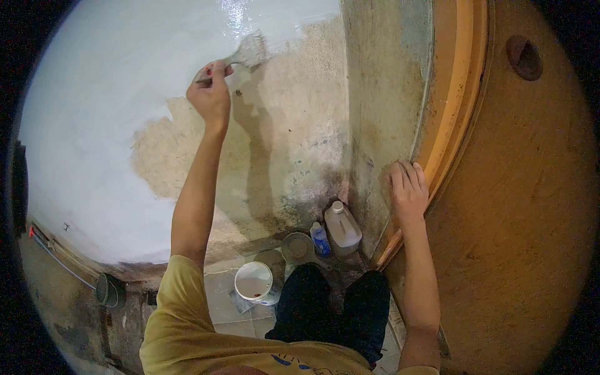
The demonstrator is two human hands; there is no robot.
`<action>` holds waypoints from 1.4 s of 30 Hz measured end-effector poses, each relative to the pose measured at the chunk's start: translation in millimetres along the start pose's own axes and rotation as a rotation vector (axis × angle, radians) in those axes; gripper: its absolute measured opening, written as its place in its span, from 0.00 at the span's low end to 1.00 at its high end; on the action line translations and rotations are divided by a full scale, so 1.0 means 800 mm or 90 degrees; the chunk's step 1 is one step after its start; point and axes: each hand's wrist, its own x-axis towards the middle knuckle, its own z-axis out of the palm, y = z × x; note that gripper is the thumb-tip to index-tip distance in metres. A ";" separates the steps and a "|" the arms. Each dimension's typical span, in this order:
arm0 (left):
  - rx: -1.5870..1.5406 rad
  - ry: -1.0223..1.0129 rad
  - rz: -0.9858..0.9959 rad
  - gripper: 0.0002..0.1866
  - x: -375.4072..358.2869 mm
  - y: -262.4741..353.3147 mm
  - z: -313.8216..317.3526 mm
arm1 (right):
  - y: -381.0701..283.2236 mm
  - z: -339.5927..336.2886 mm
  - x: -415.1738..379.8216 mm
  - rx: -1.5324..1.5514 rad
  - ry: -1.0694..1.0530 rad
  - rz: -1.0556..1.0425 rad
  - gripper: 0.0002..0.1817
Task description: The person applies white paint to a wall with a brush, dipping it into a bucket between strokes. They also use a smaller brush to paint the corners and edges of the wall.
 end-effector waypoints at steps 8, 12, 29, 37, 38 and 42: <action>0.027 0.025 -0.011 0.11 0.001 0.026 0.000 | 0.001 -0.002 0.000 -0.026 -0.004 -0.016 0.14; 0.023 -0.022 0.023 0.12 0.008 0.006 0.004 | 0.000 -0.005 0.003 -0.017 -0.004 -0.008 0.13; 0.520 -0.241 -0.228 0.14 -0.409 -0.009 -0.441 | -0.003 0.001 0.001 -0.051 0.004 -0.010 0.15; 0.475 -0.437 -0.528 0.15 -0.557 -0.063 -0.479 | -0.008 0.001 0.003 -0.070 -0.028 0.001 0.13; 0.552 -0.583 -0.524 0.17 -0.567 -0.079 -0.484 | -0.008 0.001 0.003 -0.070 -0.029 -0.002 0.13; 0.648 -0.862 -0.402 0.23 -0.653 -0.170 -0.523 | -0.010 -0.001 0.005 -0.079 -0.025 -0.001 0.11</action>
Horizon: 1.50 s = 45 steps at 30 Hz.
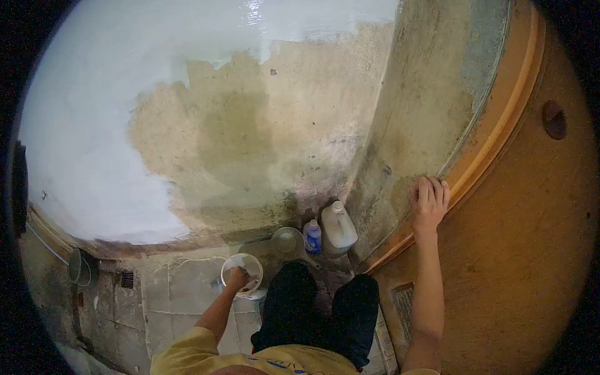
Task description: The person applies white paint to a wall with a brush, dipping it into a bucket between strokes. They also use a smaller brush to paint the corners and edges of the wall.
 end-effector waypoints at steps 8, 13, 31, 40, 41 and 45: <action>-0.122 0.050 -0.108 0.21 -0.017 0.014 -0.007 | 0.003 0.001 -0.003 -0.006 -0.010 -0.010 0.16; -0.261 0.116 -0.187 0.16 -0.050 0.032 -0.068 | 0.003 0.002 -0.003 0.001 -0.009 -0.003 0.16; -1.536 0.543 -0.426 0.14 -0.087 0.067 -0.214 | 0.004 0.003 -0.001 0.007 0.023 -0.005 0.14; -1.188 0.537 0.232 0.10 0.125 0.283 -0.488 | 0.008 0.004 -0.004 0.018 0.026 -0.006 0.12; -1.196 0.555 0.236 0.09 0.143 0.325 -0.526 | 0.008 0.003 -0.005 0.014 0.026 0.001 0.12; -0.986 0.632 0.396 0.09 0.196 0.469 -0.638 | 0.011 -0.005 -0.002 0.062 0.006 0.003 0.12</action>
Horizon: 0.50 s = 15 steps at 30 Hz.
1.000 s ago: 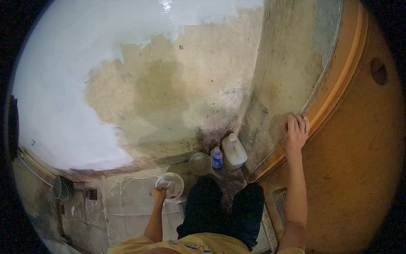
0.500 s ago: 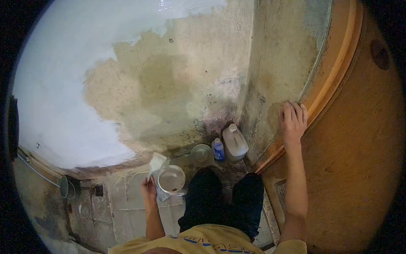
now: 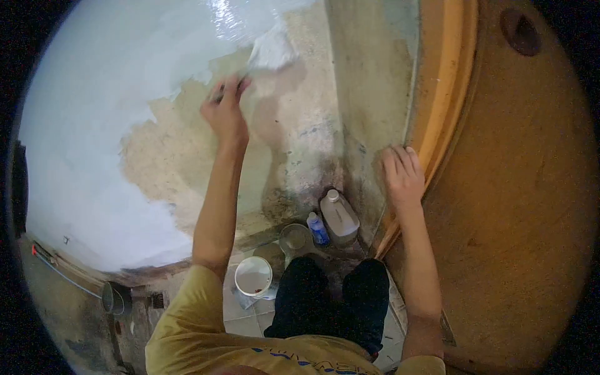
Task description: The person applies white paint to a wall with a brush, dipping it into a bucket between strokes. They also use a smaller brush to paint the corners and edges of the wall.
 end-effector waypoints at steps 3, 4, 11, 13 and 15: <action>0.114 -0.066 0.168 0.10 0.040 -0.024 0.075 | 0.002 0.000 0.001 0.028 0.006 0.002 0.11; 0.111 -0.072 0.168 0.10 0.047 -0.028 0.089 | 0.003 0.001 0.000 0.047 0.012 -0.001 0.11; 0.176 -0.052 0.219 0.11 0.072 -0.056 0.136 | 0.010 0.005 -0.005 0.062 0.021 -0.013 0.10; 0.189 -0.053 0.226 0.11 0.073 -0.053 0.140 | 0.009 0.009 -0.008 0.049 0.034 -0.013 0.10; 0.237 -0.049 0.228 0.13 0.071 -0.054 0.142 | 0.009 0.009 -0.008 0.048 0.032 -0.013 0.10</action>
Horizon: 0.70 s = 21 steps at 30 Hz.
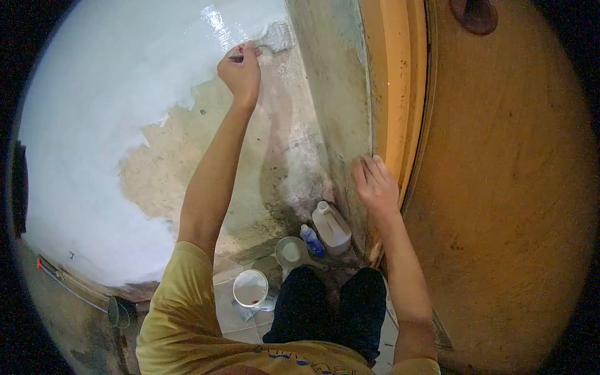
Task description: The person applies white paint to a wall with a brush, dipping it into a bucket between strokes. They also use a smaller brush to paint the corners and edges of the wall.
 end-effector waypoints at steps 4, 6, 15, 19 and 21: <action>0.051 0.005 0.025 0.13 0.000 -0.001 0.003 | 0.000 -0.001 0.002 0.000 -0.002 0.001 0.10; 0.092 0.012 0.069 0.14 -0.003 0.003 0.007 | 0.000 -0.001 0.002 0.002 -0.004 0.001 0.10; 0.212 0.062 0.210 0.13 -0.006 0.011 0.029 | 0.001 -0.001 -0.002 -0.008 -0.020 -0.003 0.11; 0.219 0.062 0.199 0.13 -0.007 0.012 0.036 | 0.000 -0.002 -0.001 -0.003 -0.013 0.002 0.11; 0.263 0.052 0.197 0.12 -0.005 0.016 0.034 | 0.001 -0.001 -0.003 0.001 -0.009 -0.001 0.11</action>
